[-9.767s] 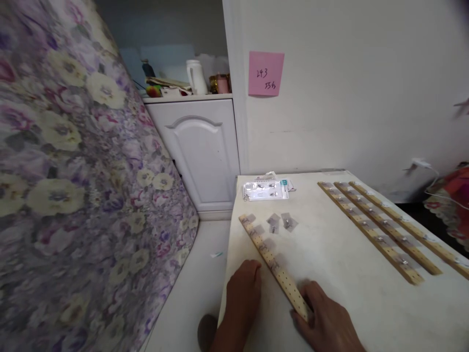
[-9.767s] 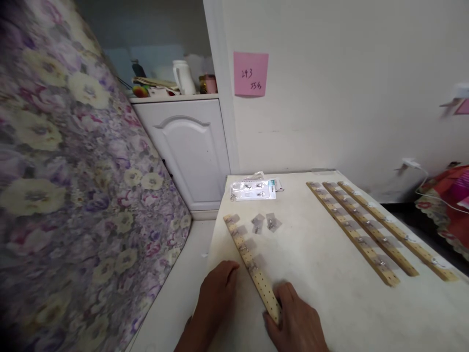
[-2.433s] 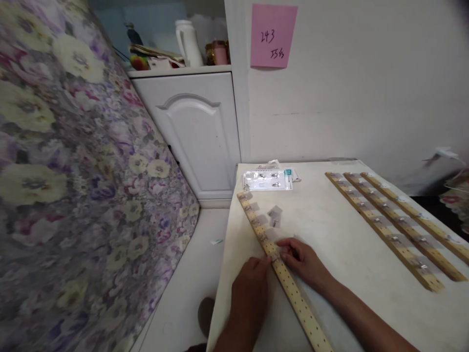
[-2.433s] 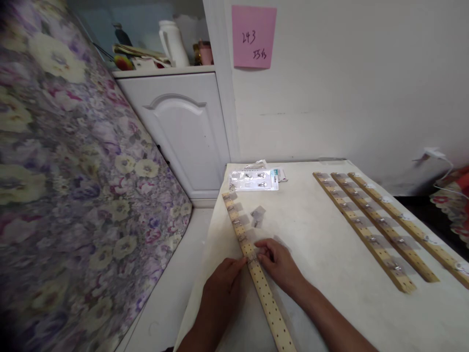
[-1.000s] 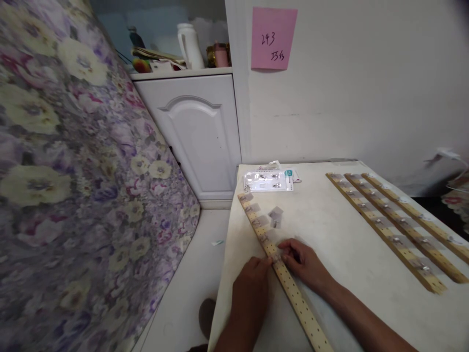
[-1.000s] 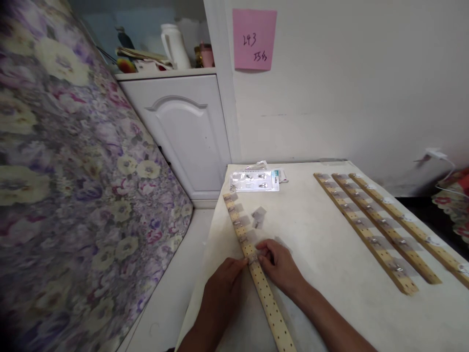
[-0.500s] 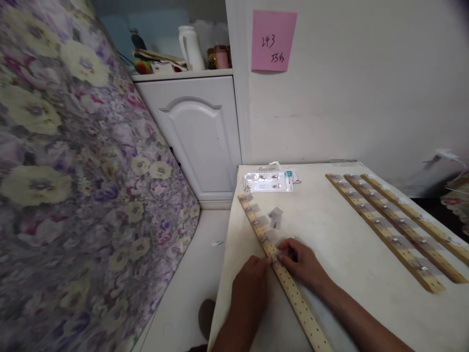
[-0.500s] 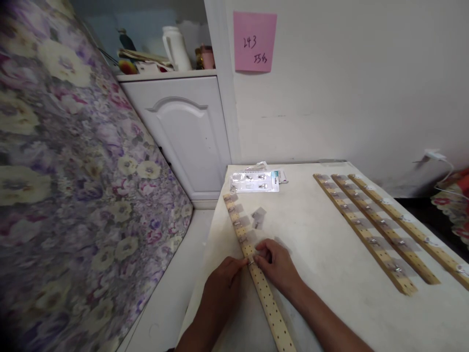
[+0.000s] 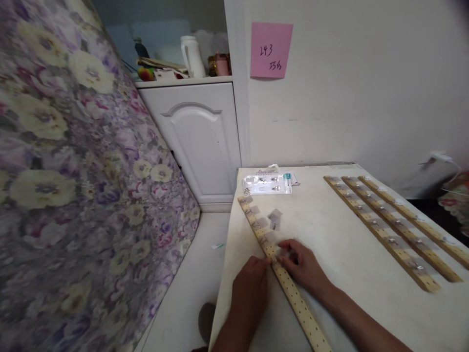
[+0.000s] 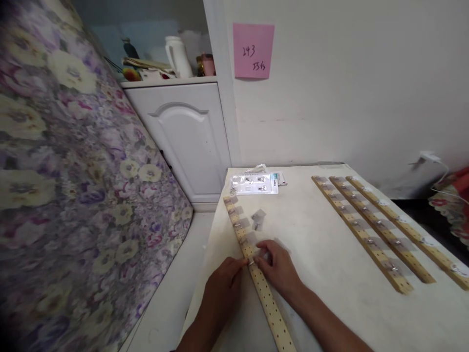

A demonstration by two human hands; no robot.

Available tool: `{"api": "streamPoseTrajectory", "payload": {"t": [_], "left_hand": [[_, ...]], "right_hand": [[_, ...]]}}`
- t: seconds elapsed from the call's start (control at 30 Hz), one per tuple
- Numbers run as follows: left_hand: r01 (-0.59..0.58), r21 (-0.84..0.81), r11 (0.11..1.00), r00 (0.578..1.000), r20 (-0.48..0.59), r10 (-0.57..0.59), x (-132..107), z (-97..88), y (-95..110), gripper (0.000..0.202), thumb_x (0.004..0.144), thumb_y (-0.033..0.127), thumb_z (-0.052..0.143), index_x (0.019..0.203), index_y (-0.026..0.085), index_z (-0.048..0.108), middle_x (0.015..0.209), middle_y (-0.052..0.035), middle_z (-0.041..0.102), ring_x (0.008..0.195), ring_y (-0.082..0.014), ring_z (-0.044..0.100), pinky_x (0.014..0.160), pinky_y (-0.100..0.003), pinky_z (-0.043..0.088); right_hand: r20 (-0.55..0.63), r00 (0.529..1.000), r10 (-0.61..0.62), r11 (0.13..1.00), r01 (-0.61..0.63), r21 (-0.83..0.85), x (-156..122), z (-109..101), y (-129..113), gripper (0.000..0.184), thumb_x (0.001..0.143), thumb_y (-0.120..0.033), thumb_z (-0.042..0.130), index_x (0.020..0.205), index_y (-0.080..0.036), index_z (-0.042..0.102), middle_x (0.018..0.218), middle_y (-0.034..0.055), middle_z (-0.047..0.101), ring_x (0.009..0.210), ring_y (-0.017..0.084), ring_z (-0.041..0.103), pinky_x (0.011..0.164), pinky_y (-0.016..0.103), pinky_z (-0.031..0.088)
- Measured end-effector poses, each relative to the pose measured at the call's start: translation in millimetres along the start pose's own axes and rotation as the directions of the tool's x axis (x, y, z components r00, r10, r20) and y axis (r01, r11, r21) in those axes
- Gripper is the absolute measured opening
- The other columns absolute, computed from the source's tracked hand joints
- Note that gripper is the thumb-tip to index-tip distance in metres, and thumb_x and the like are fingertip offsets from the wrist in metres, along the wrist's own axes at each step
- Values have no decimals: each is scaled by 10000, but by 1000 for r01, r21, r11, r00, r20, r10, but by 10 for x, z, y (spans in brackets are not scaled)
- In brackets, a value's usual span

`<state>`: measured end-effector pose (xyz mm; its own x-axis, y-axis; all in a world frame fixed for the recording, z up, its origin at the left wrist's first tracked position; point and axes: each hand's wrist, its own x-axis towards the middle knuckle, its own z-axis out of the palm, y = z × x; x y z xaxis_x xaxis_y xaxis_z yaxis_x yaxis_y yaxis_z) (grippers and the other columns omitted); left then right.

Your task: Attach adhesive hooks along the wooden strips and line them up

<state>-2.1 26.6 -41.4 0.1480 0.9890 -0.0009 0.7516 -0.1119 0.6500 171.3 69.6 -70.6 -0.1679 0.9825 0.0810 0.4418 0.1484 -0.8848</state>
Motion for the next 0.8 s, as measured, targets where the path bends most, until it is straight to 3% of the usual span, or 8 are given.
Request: {"api": "streamPoseTrajectory", "payload": {"t": [0.17,0.3,0.43,0.6,0.8], "left_hand": [[17,-18,1000,1000,-12,-17,1,0,3,360,886,197,342,1101,253,625,973,-28,640,904,-154,608,834,-271,457],[39,-67,997,998,-48,-43,11,-31,44,346,871,187,357,1120,231,593,1018,-37,652,937,-162,605,837,-283,453],[88,-81,993,993,-66,-93,14,-88,89,308,857,197,387,1095,215,582,964,-37,672,882,-179,620,785,-301,459],[46,-85,995,996,-78,-53,4,-106,32,281,878,239,382,1057,222,598,999,-40,678,927,-187,623,809,-299,453],[38,-73,997,997,-57,-43,-23,-107,-18,261,883,248,375,977,213,616,964,-45,684,900,-192,623,787,-291,444]], "right_hand": [[-56,997,-58,995,54,-85,-69,-45,-66,267,816,-307,528,1062,-212,569,933,43,632,616,158,549,594,309,458],[-163,978,-130,979,100,-179,-59,-257,-75,224,849,-312,485,1031,-216,573,908,45,612,614,156,531,604,310,445],[-268,963,-36,971,-29,-236,44,-531,111,211,818,-333,514,969,-208,591,809,24,587,583,152,513,590,308,435],[-179,983,45,971,-85,-222,100,-622,350,212,777,-350,555,917,-199,603,760,16,593,662,173,552,626,301,438],[-116,991,69,977,-91,-194,55,-568,327,186,822,-373,514,778,-208,591,651,-13,578,606,155,525,580,273,395]]}}
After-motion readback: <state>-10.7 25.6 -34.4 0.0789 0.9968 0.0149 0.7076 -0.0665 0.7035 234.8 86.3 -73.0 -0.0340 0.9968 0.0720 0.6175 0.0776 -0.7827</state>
